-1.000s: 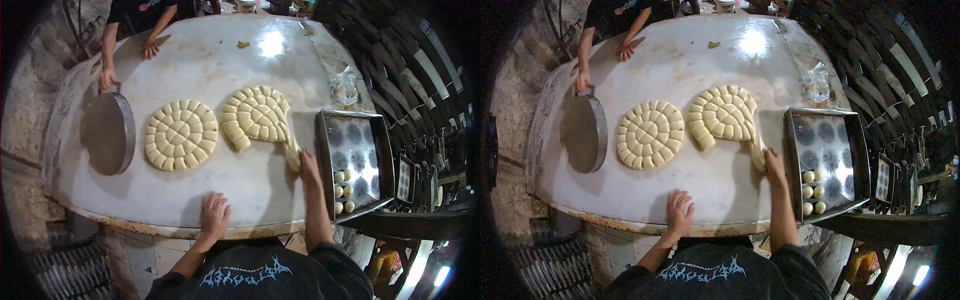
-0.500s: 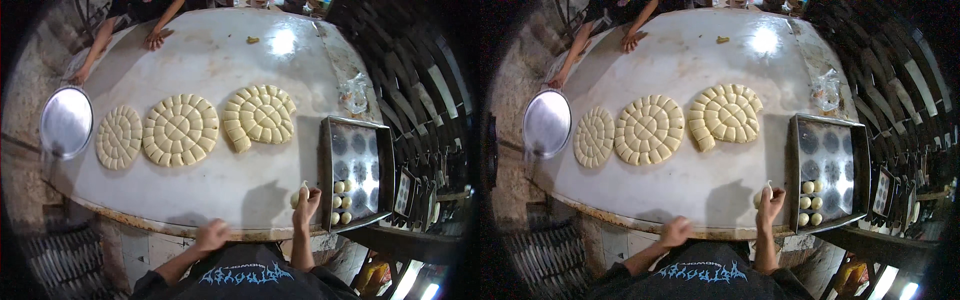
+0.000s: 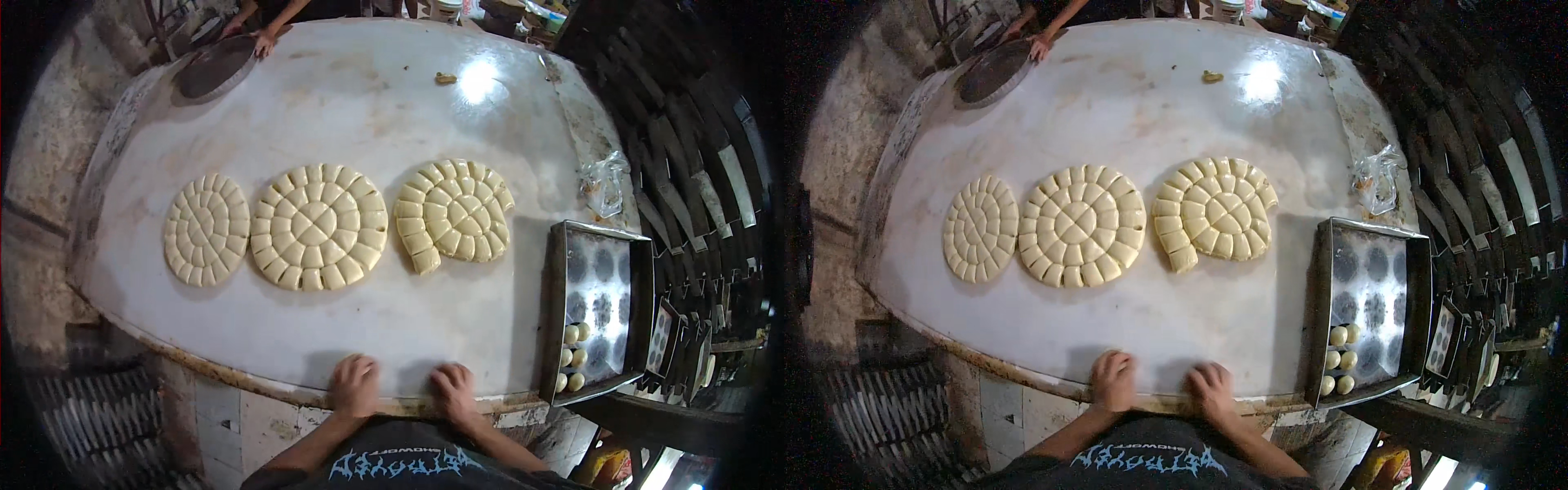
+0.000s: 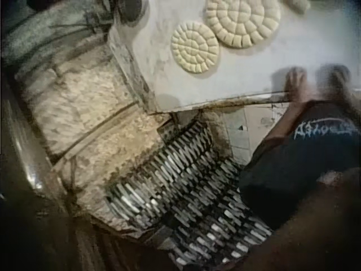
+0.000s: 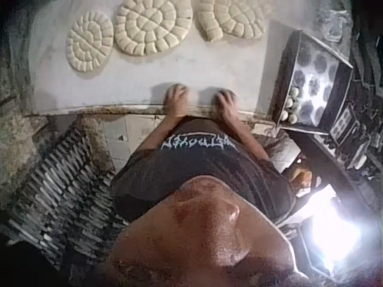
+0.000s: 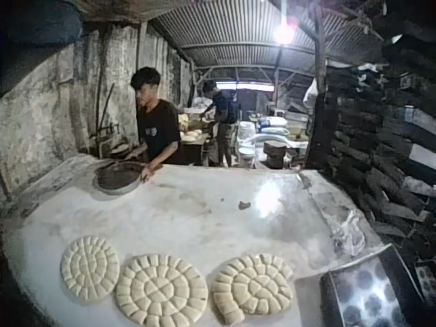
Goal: Break off pieces of dough and roll them into small balls to place on a baking tray.
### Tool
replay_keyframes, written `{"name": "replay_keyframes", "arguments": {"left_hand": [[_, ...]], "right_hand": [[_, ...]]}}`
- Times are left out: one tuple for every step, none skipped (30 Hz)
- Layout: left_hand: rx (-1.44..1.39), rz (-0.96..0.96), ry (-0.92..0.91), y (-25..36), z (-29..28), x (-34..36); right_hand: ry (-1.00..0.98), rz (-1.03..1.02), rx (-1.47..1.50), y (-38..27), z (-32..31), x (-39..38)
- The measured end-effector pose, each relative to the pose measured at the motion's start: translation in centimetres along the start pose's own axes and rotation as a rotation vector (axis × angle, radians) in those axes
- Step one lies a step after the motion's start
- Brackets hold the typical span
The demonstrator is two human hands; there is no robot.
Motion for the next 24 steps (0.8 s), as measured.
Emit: {"name": "replay_keyframes", "arguments": {"left_hand": [[0.102, -0.048, 0.026, -2.6, -0.5, -2.3], [0.167, -0.060, -0.024, -4.4, -2.1, -2.3], [0.153, -0.143, -0.001, -6.0, -4.0, -0.2], [0.150, -0.188, -0.066, -7.8, -5.0, 1.7], [0.204, -0.193, -0.021, -9.2, -4.8, 3.8], [0.105, -0.135, 0.008, -9.2, -4.5, 6.0], [-0.007, -0.067, 0.034, -8.0, -3.6, 8.3], [-0.139, 0.011, 0.024, -6.2, -2.0, 10.3], [-0.276, 0.086, 0.007, -3.9, 0.0, 11.5], [-0.307, 0.126, -0.056, -1.9, 1.7, 11.1], [-0.342, 0.170, -0.120, -0.2, 3.1, 9.8], [-0.324, 0.202, -0.158, 1.6, 4.0, 8.0], [-0.279, 0.207, -0.186, 2.1, 4.0, 5.2], [-0.268, 0.280, -0.160, 2.1, 3.3, 3.0], [-0.254, 0.348, -0.137, 0.9, 2.0, 0.7], [-0.256, 0.347, -0.123, -2.4, 1.2, -1.1], [-0.257, 0.343, -0.109, -5.4, 0.4, -2.1], [-0.061, 0.163, -0.100, -6.2, -1.6, 0.2], [0.149, -0.029, -0.081, -6.7, -4.2, 3.2], [0.156, -0.026, -0.075, -7.1, -3.9, 5.7], [0.031, 0.036, -0.038, -6.5, -2.9, 8.0], [-0.087, 0.087, -0.002, -5.7, -2.0, 9.6], [-0.133, 0.158, -0.005, -4.1, -0.8, 10.5], [-0.222, 0.162, 0.047, -2.3, 0.3, 10.9]], "right_hand": [[-0.043, -0.061, -0.212, 2.5, -1.0, -2.7], [0.021, -0.020, -0.137, 4.2, -2.8, -2.9], [0.029, -0.037, -0.356, 7.6, -3.9, -2.9], [0.169, 0.115, -0.375, 8.1, -5.3, 0.3], [0.279, 0.151, -0.343, 8.0, -7.1, 3.2], [0.306, 0.136, -0.219, 7.7, -7.4, 7.0], [0.325, 0.265, -0.168, 7.3, -6.8, 9.3], [0.295, 0.253, -0.109, 6.5, -5.8, 11.5], [0.316, 0.254, -0.060, 5.3, -3.5, 11.6], [0.245, 0.195, -0.070, 2.0, -2.1, 11.9], [0.100, 0.208, -0.053, -0.4, -0.5, 11.0], [0.261, 0.091, -0.118, 0.6, 2.5, 7.5], [0.186, 0.083, 0.016, -2.0, 1.0, 6.0], [0.117, -0.033, -0.017, -1.2, 0.6, 2.2], [0.061, -0.068, -0.098, -0.1, -0.3, -1.4], [0.009, -0.109, -0.178, 1.6, -1.3, -3.7], [-0.001, -0.111, -0.233, 4.8, -2.0, -4.9], [0.036, 0.036, -0.347, 7.7, -3.1, -4.9], [0.114, 0.163, -0.612, 7.9, -4.9, -1.3], [0.268, 0.242, -0.281, 8.1, -7.5, 1.9], [0.424, 0.227, -0.240, 8.6, -7.5, 5.0], [0.424, 0.241, -0.143, 7.2, -7.9, 8.4], [0.451, 0.246, -0.050, 6.2, -6.6, 10.4], [0.347, 0.293, 0.116, 5.1, -4.5, 10.9]]}}
Point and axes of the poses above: each hand's wrist, its own x-axis towards the middle knuckle, its own z-axis out of the palm, y = z × x, the point moved 4 cm from there along x, towards the middle knuckle, and after that the axes turned 4 degrees about -x, right-handed, at the moved point
